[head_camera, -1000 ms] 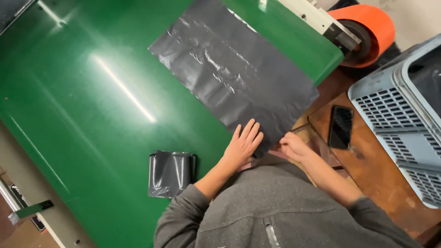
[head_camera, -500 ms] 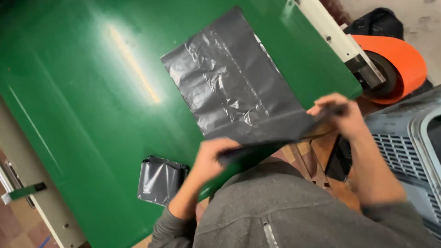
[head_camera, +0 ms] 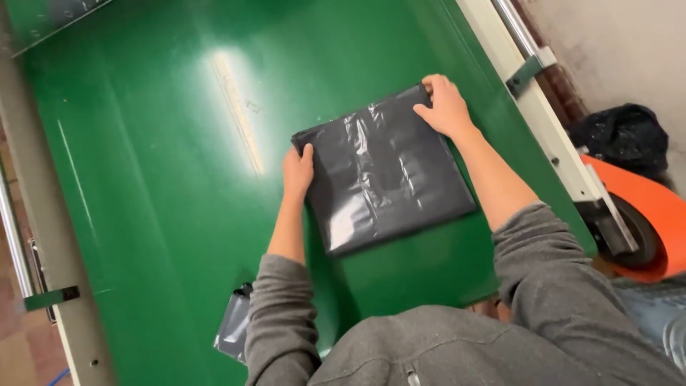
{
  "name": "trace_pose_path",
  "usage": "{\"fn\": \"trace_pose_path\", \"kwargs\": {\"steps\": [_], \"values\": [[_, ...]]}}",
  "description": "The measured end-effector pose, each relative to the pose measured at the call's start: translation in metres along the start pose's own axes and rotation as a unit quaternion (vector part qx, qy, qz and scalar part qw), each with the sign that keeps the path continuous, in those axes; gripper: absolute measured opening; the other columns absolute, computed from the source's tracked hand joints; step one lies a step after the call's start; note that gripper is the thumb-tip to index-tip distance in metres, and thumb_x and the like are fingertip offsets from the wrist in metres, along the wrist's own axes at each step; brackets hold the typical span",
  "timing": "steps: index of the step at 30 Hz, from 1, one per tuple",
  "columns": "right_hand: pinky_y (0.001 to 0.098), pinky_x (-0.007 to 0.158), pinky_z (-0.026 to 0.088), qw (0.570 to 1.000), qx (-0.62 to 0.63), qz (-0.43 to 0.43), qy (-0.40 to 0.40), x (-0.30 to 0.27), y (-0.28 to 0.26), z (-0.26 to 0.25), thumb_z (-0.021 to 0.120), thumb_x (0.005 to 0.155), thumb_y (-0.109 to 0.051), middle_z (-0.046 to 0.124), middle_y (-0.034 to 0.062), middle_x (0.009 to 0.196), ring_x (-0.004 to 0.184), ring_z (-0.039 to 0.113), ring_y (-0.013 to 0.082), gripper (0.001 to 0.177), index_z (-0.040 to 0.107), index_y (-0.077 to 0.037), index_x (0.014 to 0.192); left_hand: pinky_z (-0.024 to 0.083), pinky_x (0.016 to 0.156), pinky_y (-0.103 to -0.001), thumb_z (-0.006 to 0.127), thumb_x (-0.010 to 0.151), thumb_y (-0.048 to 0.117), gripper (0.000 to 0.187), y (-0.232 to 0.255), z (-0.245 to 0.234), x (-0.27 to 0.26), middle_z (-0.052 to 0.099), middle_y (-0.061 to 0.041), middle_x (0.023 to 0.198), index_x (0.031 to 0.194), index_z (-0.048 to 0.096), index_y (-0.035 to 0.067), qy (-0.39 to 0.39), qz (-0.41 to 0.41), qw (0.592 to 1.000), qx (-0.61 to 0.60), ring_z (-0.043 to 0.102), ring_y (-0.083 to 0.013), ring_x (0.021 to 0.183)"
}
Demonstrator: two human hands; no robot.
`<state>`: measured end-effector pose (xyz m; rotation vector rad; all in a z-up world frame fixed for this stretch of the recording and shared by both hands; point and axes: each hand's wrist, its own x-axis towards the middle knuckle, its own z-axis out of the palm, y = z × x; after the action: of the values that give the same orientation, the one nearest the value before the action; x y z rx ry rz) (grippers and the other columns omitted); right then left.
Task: Folding black plastic bags and placing them into a storage crate.
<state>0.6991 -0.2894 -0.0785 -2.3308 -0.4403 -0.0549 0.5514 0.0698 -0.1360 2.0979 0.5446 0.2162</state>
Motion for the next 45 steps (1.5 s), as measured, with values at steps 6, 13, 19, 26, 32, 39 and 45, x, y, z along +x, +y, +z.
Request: {"fn": "trace_pose_path", "kwargs": {"steps": [6,13,19,26,32,39,45], "values": [[0.0482,0.095,0.042,0.954,-0.222,-0.168,-0.112,0.042,-0.035,0.006,0.089,0.069,-0.033,0.062,0.0127,0.119,0.115,0.055,0.037,0.063,0.064,-0.01,0.122,0.053,0.087,-0.048,0.057,0.103,0.032,0.039,0.008,0.002,-0.004,0.072,-0.026,0.105,0.123,0.065,0.0,0.021,0.009,1.0,-0.006,0.068,-0.0459,0.1],[0.0514,0.092,0.041,0.927,-0.278,-0.087,-0.236,0.067,-0.018,0.039,0.09,0.067,-0.034,0.069,0.0115,0.114,0.111,0.057,0.0352,0.055,0.066,-0.011,0.111,0.051,0.086,-0.046,0.065,0.097,0.038,0.046,0.117,-0.028,-0.086,0.068,-0.02,0.112,0.123,0.058,0.0,0.194,0.149,0.948,0.206,0.065,-0.0435,0.104],[0.0459,0.09,0.045,0.973,-0.157,-0.101,-0.135,-0.007,-0.062,0.0,0.074,0.083,-0.011,0.068,0.0065,0.1,0.103,0.064,0.0317,0.032,0.062,-0.01,0.113,0.048,0.096,-0.042,0.036,0.096,0.071,0.079,0.06,-0.008,-0.118,0.062,-0.014,0.135,0.132,0.053,0.002,-0.218,-0.172,0.883,-0.378,0.061,-0.0288,0.127],[0.0429,0.088,0.039,0.977,-0.069,-0.2,0.002,-0.181,-0.089,-0.067,0.074,0.07,-0.005,0.065,-0.0001,0.097,0.101,0.055,0.0273,0.021,0.071,-0.015,0.087,0.044,0.108,-0.047,0.025,0.09,0.082,0.104,0.028,-0.032,-0.135,0.057,-0.017,0.145,0.146,0.045,-0.004,-0.167,-0.28,0.717,-0.616,0.058,-0.0291,0.131],[0.0426,0.094,0.042,0.973,-0.116,-0.199,0.015,-0.233,-0.07,-0.054,0.074,0.072,-0.003,0.068,-0.0044,0.105,0.108,0.057,0.0233,0.023,0.074,-0.017,0.091,0.039,0.112,-0.042,0.054,0.095,0.049,0.068,0.024,-0.026,-0.18,0.051,-0.014,0.146,0.142,0.046,0.0,-0.056,-0.165,0.907,-0.383,0.05,-0.0284,0.132],[0.0488,0.105,0.047,0.934,-0.223,-0.272,0.066,-0.256,-0.127,-0.048,0.066,0.078,-0.004,0.066,0.0133,0.124,0.125,0.057,0.0349,0.032,0.07,-0.005,0.11,0.046,0.09,-0.047,0.079,0.074,0.029,0.046,0.09,-0.054,-0.259,0.061,-0.008,0.115,0.113,0.062,0.011,-0.033,0.352,0.869,0.348,0.059,-0.0313,0.117],[0.0522,0.112,0.042,0.94,-0.011,-0.334,-0.072,-0.298,-0.155,0.007,0.066,0.08,-0.003,0.063,0.0237,0.132,0.13,0.055,0.0409,0.042,0.064,0.006,0.121,0.056,0.074,-0.045,0.067,0.087,0.03,0.02,0.061,-0.018,-0.234,0.073,-0.006,0.092,0.095,0.072,0.012,-0.264,0.404,0.808,0.337,0.071,-0.0276,0.088]]}}
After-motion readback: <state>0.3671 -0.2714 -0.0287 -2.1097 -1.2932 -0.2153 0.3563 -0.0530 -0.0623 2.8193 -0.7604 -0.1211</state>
